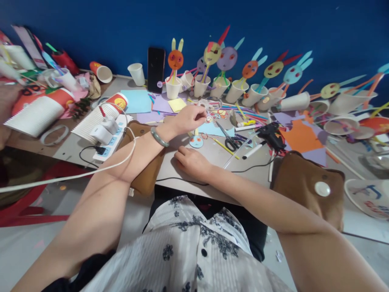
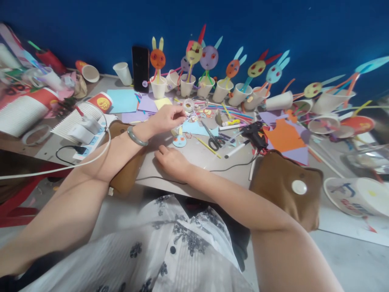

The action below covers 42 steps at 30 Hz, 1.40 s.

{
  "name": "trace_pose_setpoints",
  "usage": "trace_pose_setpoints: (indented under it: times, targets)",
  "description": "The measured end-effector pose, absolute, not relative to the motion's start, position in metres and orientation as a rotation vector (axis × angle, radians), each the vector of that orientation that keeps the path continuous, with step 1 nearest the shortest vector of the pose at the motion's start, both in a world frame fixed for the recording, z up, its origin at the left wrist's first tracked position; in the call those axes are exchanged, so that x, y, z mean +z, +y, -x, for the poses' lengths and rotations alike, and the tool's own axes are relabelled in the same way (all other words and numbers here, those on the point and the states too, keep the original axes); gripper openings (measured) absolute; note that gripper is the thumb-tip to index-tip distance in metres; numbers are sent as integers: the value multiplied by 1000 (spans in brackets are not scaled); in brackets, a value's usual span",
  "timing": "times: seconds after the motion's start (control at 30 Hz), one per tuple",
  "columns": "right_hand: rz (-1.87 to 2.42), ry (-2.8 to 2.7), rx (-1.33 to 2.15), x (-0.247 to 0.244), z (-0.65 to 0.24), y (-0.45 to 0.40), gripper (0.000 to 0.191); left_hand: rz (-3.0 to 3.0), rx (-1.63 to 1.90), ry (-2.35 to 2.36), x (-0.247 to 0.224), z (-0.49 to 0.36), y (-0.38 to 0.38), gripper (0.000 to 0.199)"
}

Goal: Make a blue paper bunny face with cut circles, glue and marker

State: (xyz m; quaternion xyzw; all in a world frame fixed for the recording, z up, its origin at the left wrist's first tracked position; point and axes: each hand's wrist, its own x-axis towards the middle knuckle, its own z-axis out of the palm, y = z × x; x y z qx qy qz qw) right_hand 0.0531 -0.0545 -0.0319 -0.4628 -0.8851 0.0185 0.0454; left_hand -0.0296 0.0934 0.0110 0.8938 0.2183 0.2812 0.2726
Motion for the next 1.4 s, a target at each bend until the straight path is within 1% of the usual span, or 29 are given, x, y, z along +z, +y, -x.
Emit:
trace_pose_setpoints:
  times: [0.13,0.27,0.37,0.43,0.53,0.6,0.7,0.87,0.97,1.13,1.4]
  targets:
    - [1433,-2716,-56,-38,-77,-57,17,-2420,728,583,11,30,92,12]
    - [1516,-2676,-131,-35,-107,-64,21,-2441,698,599,13,30,91,13]
    - [1503,-2698,-132,-26,-132,-69,23,-2449,663,638,16,30,90,12]
    - [1521,-2673,-118,-18,-147,-72,22,-2449,522,609,20,31,88,10]
    - [1516,-2621,-17,-9,-157,-77,21,-2455,234,487,23,30,84,14]
    - [1444,-2611,69,-7,-151,-80,20,-2487,169,479,23,30,80,14]
    - [1254,-2641,129,-12,-125,-80,22,-2551,195,561,22,30,77,16]
    - [956,-2757,12,-27,-82,-66,28,-2641,279,712,23,33,78,10]
    - [868,-2827,13,-31,-76,-58,28,-2643,306,681,24,34,80,9]
    - [826,-2902,-9,-30,-90,-59,30,-2671,286,625,23,33,80,11]
    - [922,-2904,-69,-23,-138,-70,32,-2729,229,573,23,34,81,11]
